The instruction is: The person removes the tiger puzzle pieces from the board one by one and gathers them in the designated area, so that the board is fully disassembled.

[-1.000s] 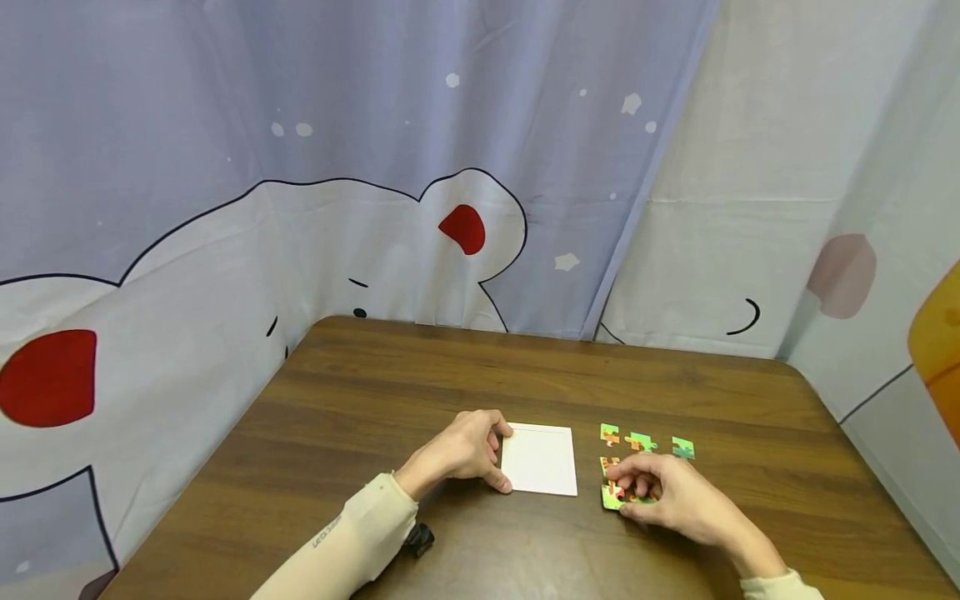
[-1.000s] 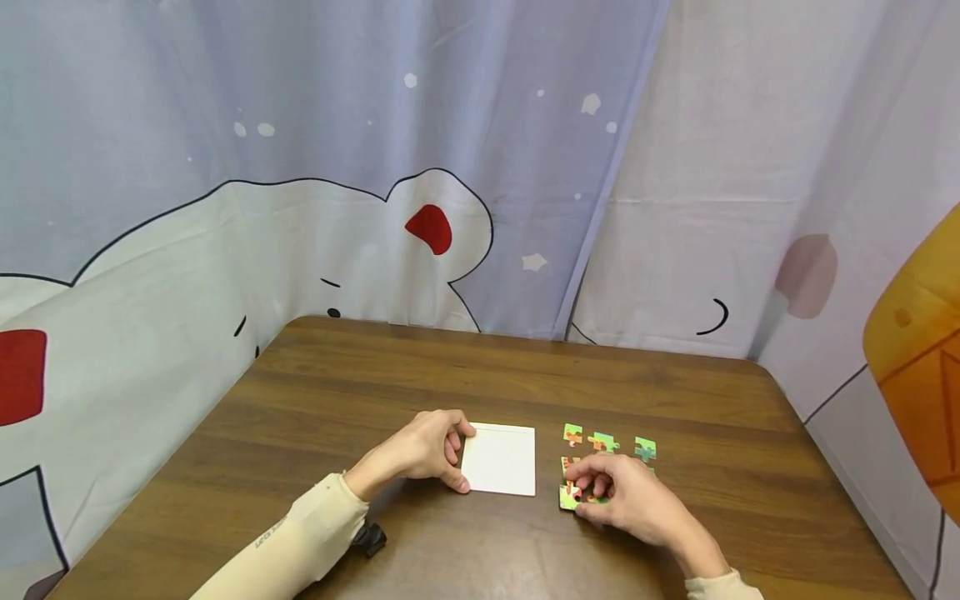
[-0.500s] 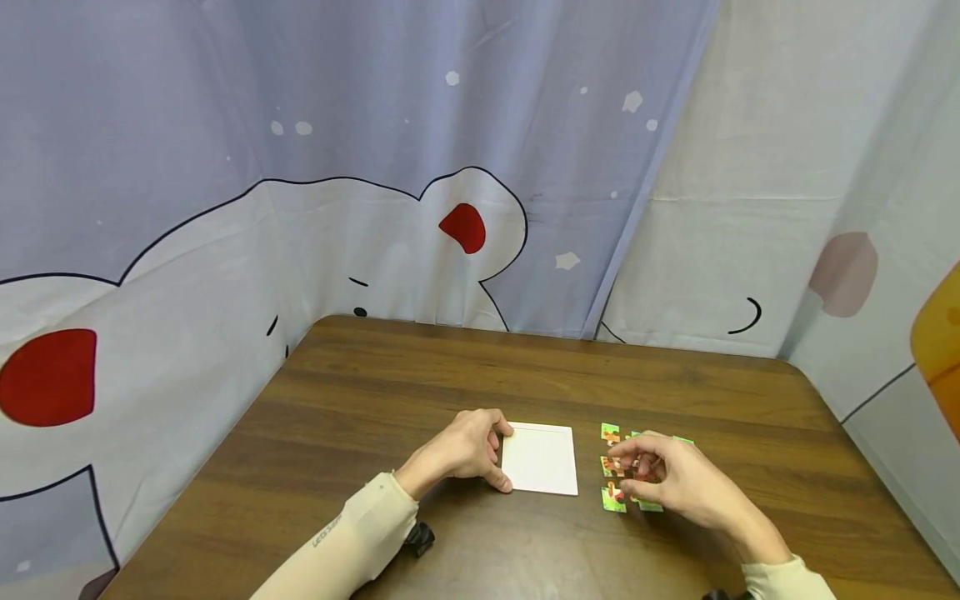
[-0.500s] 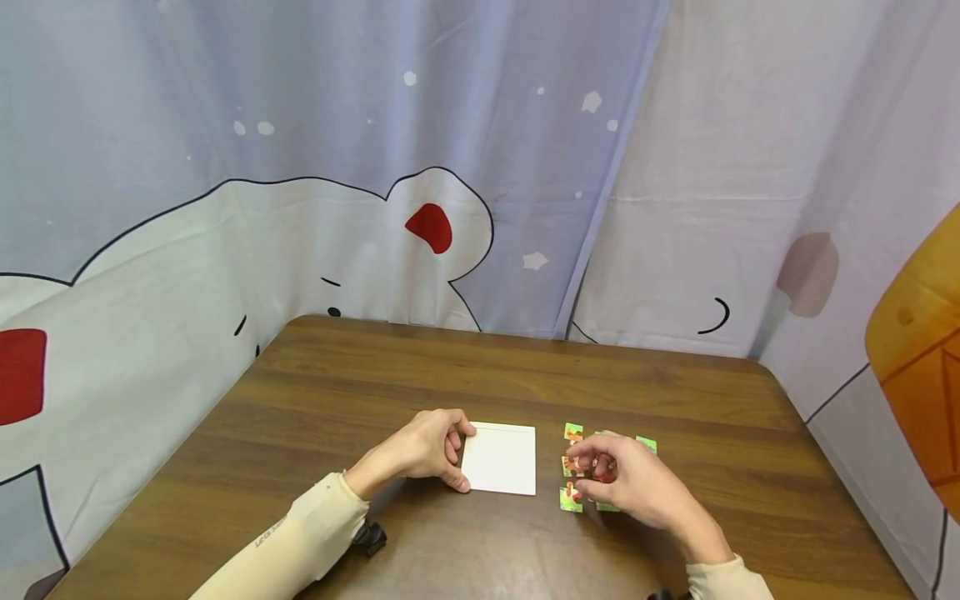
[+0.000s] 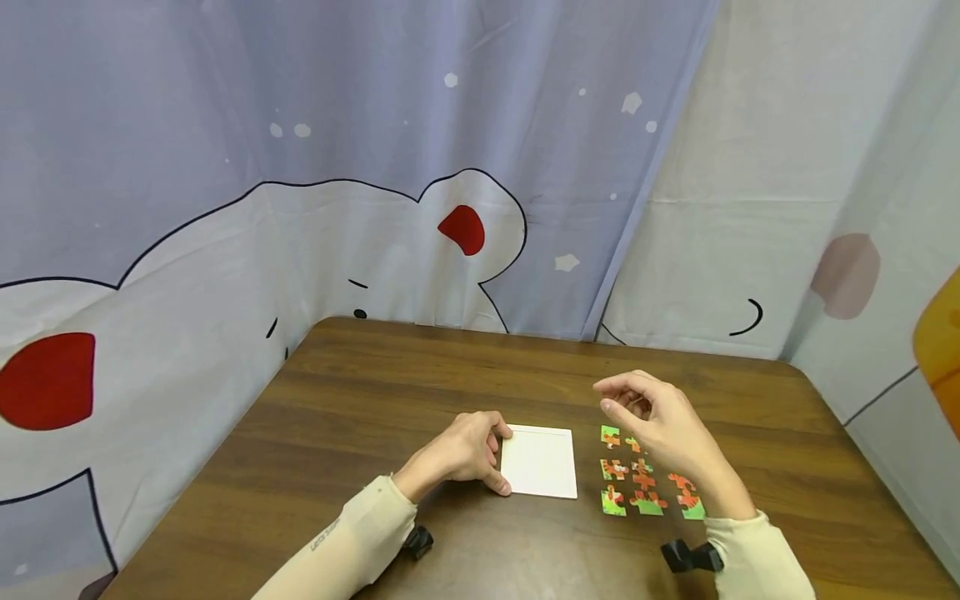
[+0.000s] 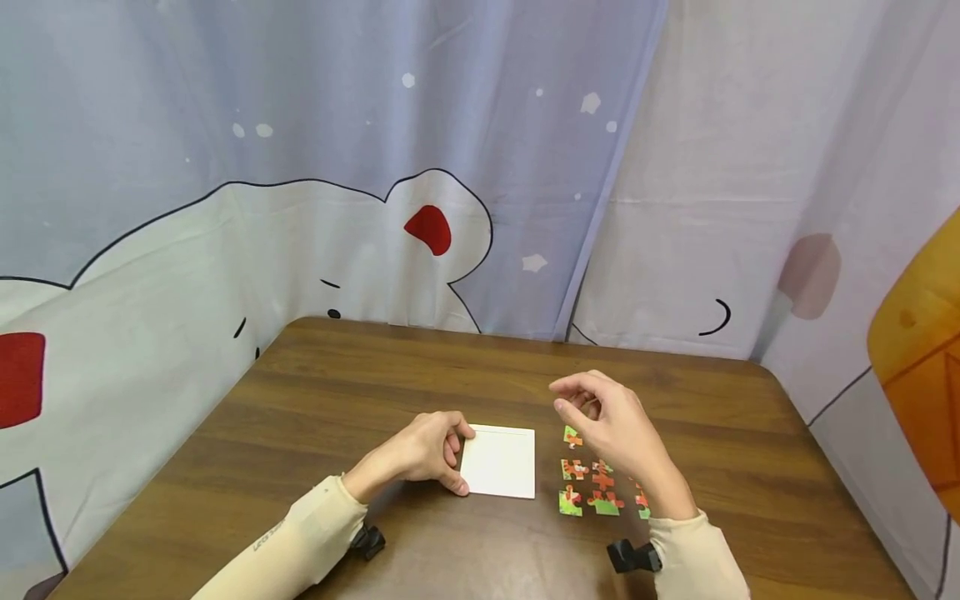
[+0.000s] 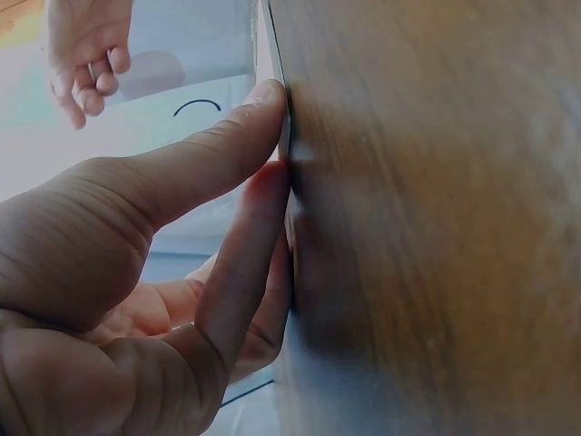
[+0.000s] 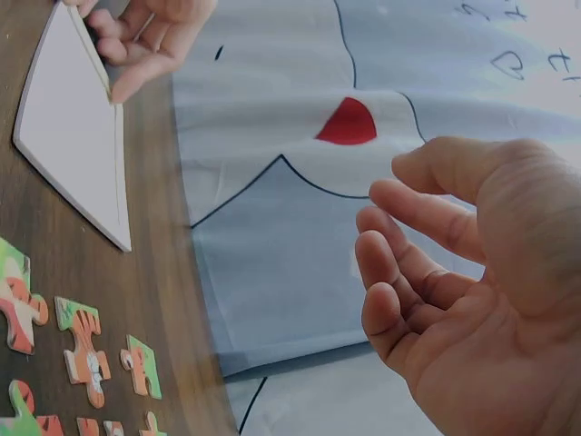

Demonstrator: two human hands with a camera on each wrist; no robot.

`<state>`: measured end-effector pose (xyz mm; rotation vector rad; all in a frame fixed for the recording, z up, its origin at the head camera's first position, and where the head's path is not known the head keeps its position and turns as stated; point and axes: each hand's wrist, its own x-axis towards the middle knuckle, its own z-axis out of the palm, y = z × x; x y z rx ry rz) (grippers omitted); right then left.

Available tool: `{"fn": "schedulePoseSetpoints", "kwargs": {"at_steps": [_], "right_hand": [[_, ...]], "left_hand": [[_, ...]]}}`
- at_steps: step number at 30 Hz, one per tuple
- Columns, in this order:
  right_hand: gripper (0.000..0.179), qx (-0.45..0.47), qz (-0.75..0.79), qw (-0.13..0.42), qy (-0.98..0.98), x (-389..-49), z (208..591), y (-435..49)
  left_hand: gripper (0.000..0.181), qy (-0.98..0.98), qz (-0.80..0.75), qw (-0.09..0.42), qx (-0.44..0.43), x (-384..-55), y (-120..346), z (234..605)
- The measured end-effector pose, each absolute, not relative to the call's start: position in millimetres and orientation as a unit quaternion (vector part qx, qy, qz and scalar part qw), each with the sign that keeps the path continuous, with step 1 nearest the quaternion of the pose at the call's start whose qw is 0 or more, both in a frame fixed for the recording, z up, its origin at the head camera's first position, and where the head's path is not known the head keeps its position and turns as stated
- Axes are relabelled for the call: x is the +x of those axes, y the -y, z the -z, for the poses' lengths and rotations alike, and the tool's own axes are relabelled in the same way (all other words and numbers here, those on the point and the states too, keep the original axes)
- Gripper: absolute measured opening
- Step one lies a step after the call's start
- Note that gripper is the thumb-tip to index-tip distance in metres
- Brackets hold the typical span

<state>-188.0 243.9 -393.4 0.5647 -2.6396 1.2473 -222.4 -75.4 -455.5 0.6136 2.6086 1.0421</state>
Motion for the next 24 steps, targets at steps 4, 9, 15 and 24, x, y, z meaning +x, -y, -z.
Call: {"fn": "schedulePoseSetpoints", "kwargs": {"at_steps": [4, 9, 15, 24], "right_hand": [[0.018, 0.185, -0.414, 0.076, 0.888, -190.0, 392.2, -239.7], [0.017, 0.184, -0.423, 0.068, 0.885, -189.8, 394.9, -242.6], [0.017, 0.191, -0.431, 0.07, 0.879, -189.9, 390.9, -243.7], [0.024, 0.186, -0.387, 0.105, 0.897, -186.7, 395.7, -243.4]], "left_hand": [[0.075, -0.9, -0.359, 0.128, 0.212, -223.0, 74.7, 456.3], [0.075, -0.899, -0.359, 0.129, 0.215, -223.0, 75.0, 456.2], [0.075, -0.901, -0.356, 0.121, 0.217, -223.5, 74.9, 453.8], [0.072, -0.901, -0.341, 0.119, 0.239, -220.6, 76.2, 451.1]]}}
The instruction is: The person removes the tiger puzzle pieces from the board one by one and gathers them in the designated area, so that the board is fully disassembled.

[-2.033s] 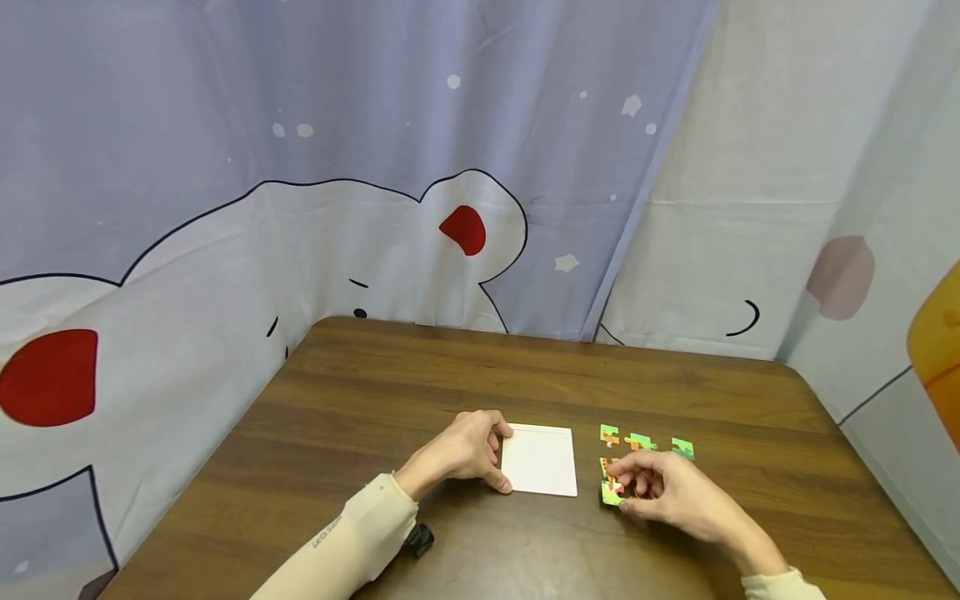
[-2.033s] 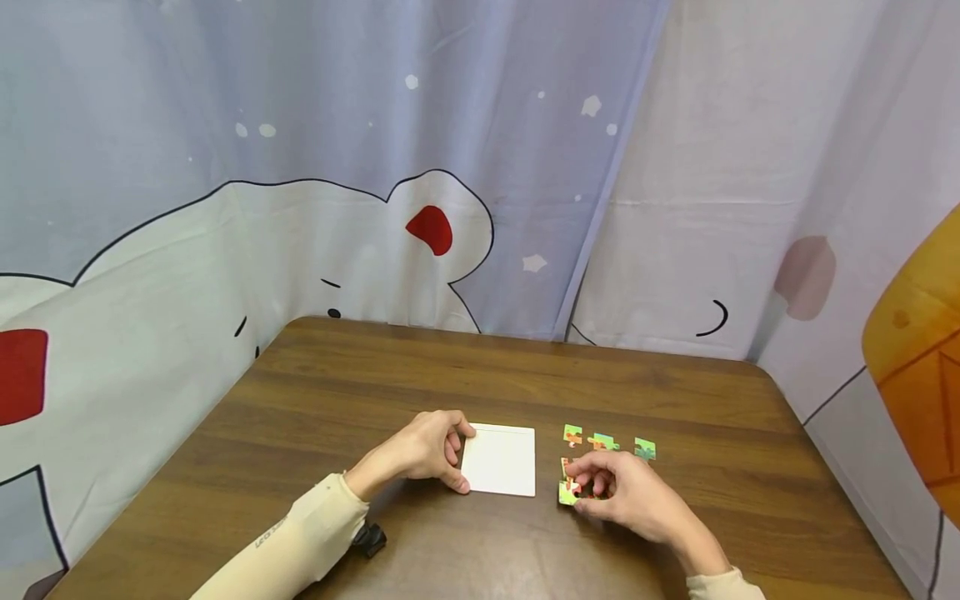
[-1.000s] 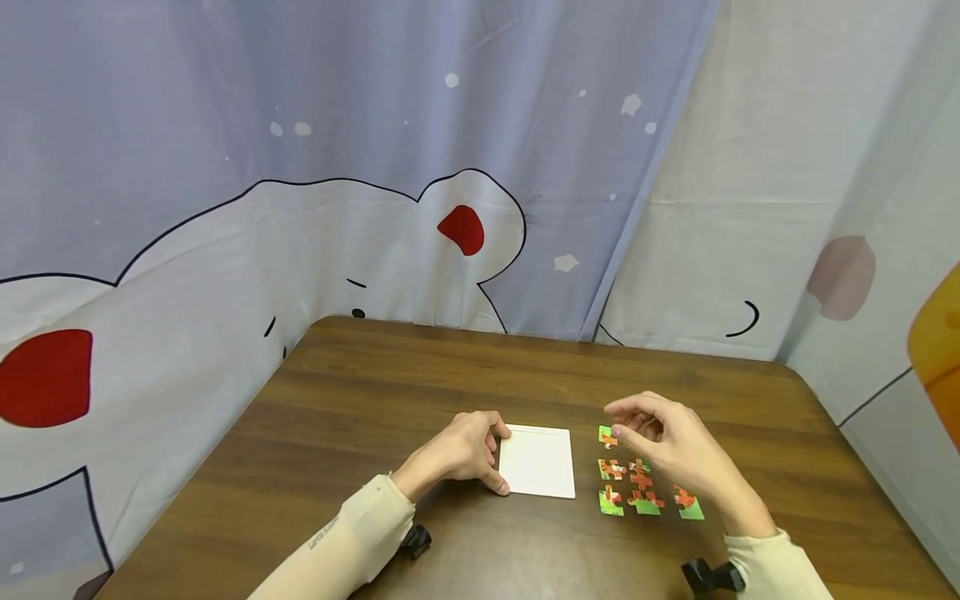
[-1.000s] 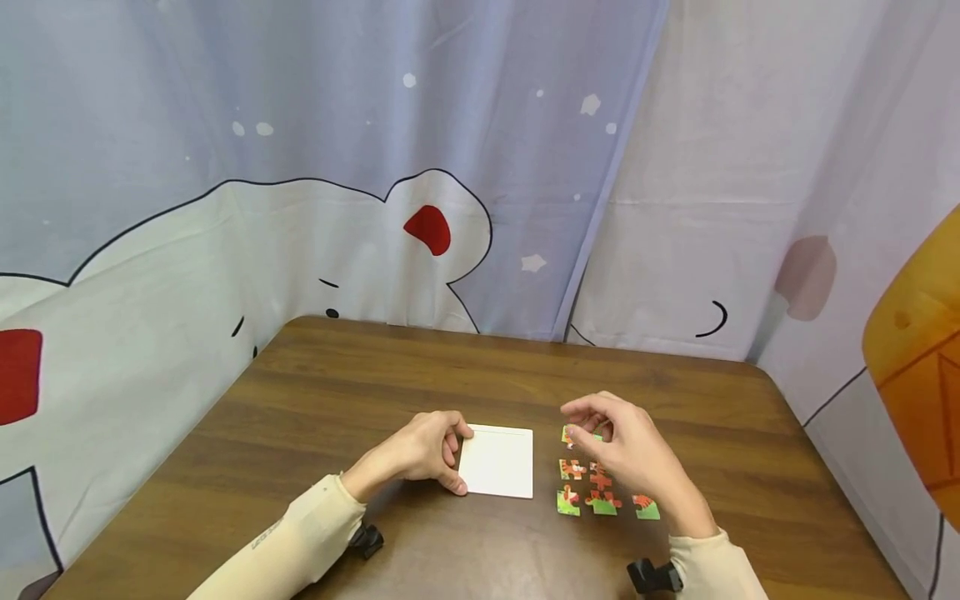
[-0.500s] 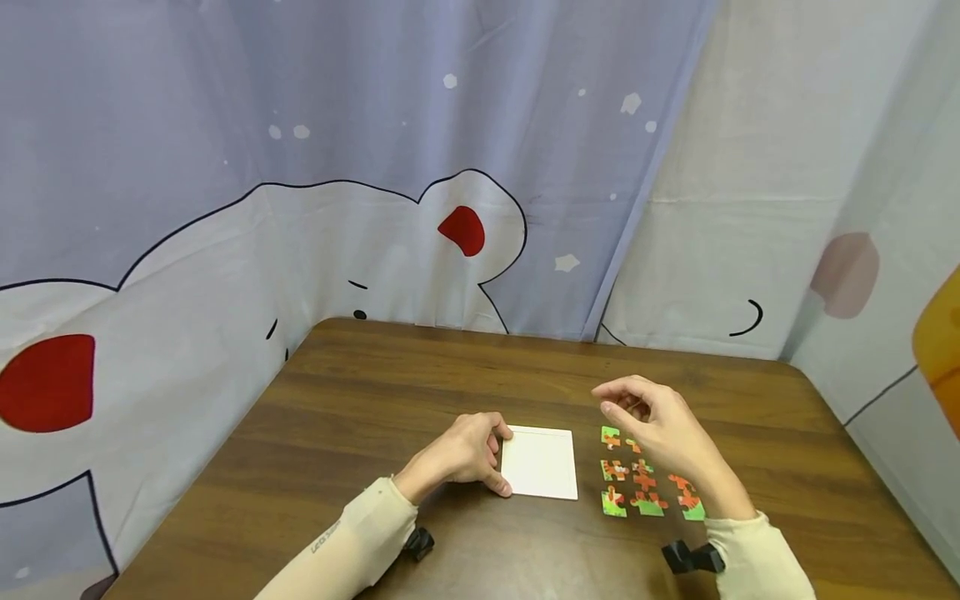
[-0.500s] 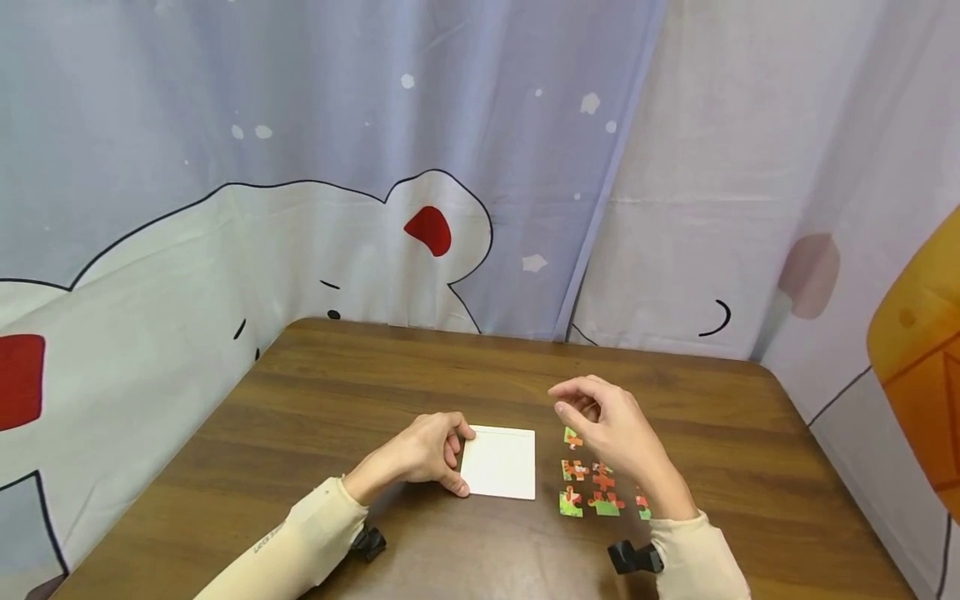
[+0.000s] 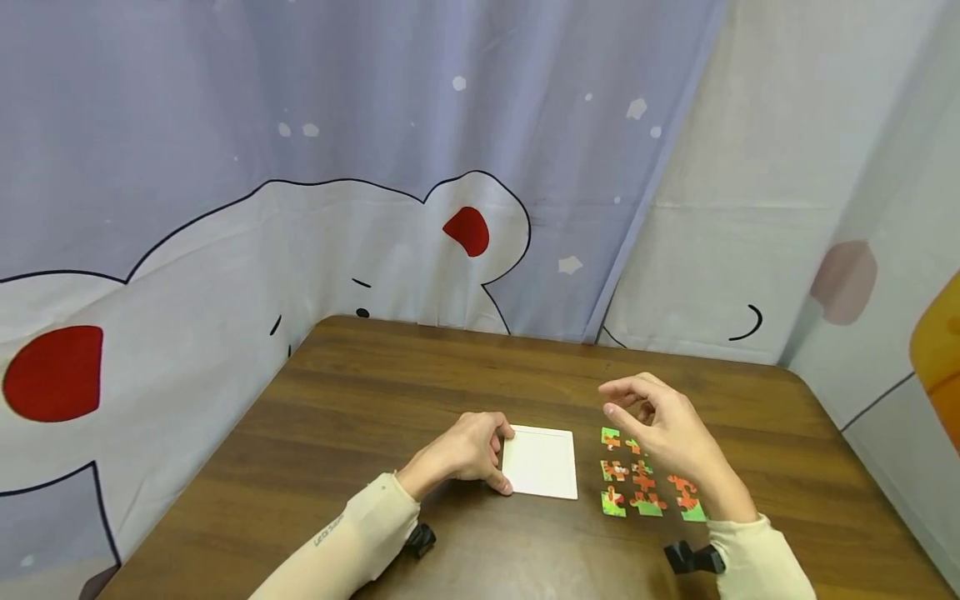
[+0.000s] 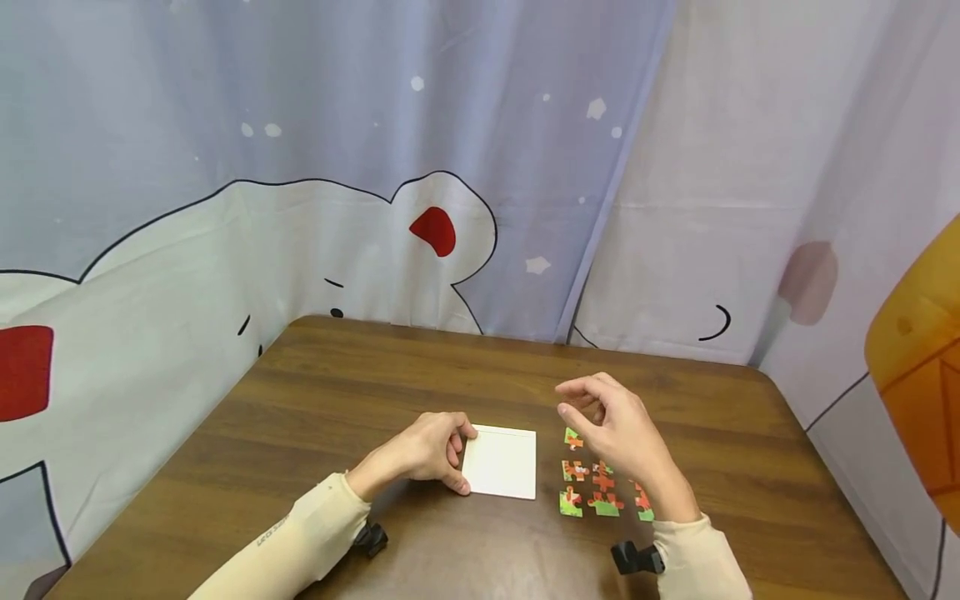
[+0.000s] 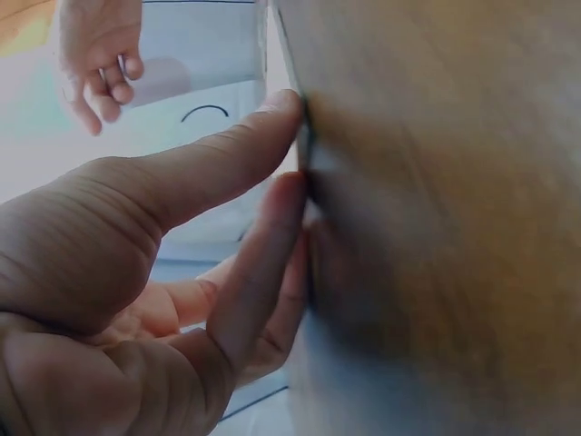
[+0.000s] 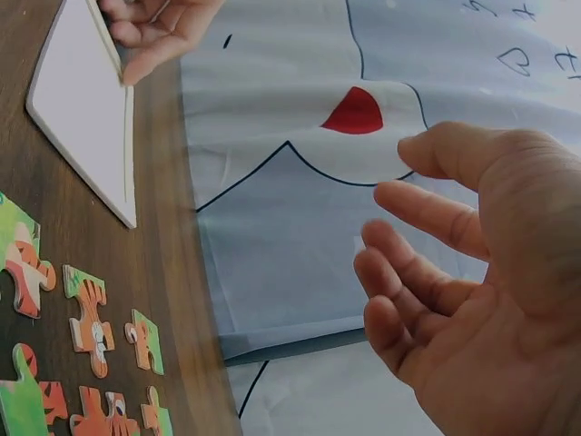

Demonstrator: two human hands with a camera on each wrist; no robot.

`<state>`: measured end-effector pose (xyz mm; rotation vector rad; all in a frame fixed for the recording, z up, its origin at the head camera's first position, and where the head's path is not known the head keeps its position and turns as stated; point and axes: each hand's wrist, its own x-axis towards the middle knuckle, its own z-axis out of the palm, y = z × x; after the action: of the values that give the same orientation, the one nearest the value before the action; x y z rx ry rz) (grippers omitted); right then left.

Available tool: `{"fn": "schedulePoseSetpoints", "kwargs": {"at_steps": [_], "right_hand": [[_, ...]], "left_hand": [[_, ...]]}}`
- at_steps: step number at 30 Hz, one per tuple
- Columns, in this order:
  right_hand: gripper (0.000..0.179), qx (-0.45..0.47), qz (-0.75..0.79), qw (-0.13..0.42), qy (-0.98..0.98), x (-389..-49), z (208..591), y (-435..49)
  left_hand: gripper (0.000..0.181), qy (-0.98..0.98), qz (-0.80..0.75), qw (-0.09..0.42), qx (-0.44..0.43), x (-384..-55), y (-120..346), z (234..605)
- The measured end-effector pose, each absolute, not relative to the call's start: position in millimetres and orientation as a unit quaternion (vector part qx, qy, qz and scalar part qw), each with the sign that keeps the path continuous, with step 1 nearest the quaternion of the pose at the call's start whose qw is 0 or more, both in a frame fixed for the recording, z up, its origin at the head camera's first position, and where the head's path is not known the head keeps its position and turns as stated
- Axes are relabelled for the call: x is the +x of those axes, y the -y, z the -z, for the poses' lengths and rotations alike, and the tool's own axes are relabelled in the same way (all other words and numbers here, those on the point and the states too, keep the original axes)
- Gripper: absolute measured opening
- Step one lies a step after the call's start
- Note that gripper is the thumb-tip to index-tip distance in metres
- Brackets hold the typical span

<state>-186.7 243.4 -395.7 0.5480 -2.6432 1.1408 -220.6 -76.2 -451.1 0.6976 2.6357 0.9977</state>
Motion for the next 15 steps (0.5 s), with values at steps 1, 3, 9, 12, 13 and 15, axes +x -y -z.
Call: {"fn": "schedulePoseSetpoints", "kwargs": {"at_steps": [1, 3, 9, 12, 13, 15], "right_hand": [[0.026, 0.186, -0.376, 0.117, 0.9, -187.2, 396.7, -243.3], [0.031, 0.188, -0.356, 0.137, 0.905, -188.3, 397.6, -242.9], [0.046, 0.185, -0.334, 0.168, 0.909, -189.9, 398.3, -242.9], [0.058, 0.177, -0.322, 0.172, 0.914, -189.8, 402.6, -240.8], [0.063, 0.176, -0.317, 0.174, 0.916, -189.9, 404.8, -239.5], [0.073, 0.173, -0.305, 0.175, 0.92, -189.5, 409.3, -236.3]], "left_hand": [[0.071, -0.903, -0.335, 0.116, 0.244, -220.6, 76.4, 449.1], [0.067, -0.905, -0.325, 0.1, 0.254, -220.7, 77.0, 442.8], [0.072, -0.893, -0.343, -0.07, 0.283, -221.1, 77.7, 411.4], [0.093, -0.873, -0.341, -0.182, 0.296, -221.6, 75.9, 397.8], [0.1, -0.868, -0.336, -0.208, 0.3, -221.6, 75.0, 394.4], [0.11, -0.864, -0.317, -0.246, 0.304, -221.0, 73.2, 390.3]]}}
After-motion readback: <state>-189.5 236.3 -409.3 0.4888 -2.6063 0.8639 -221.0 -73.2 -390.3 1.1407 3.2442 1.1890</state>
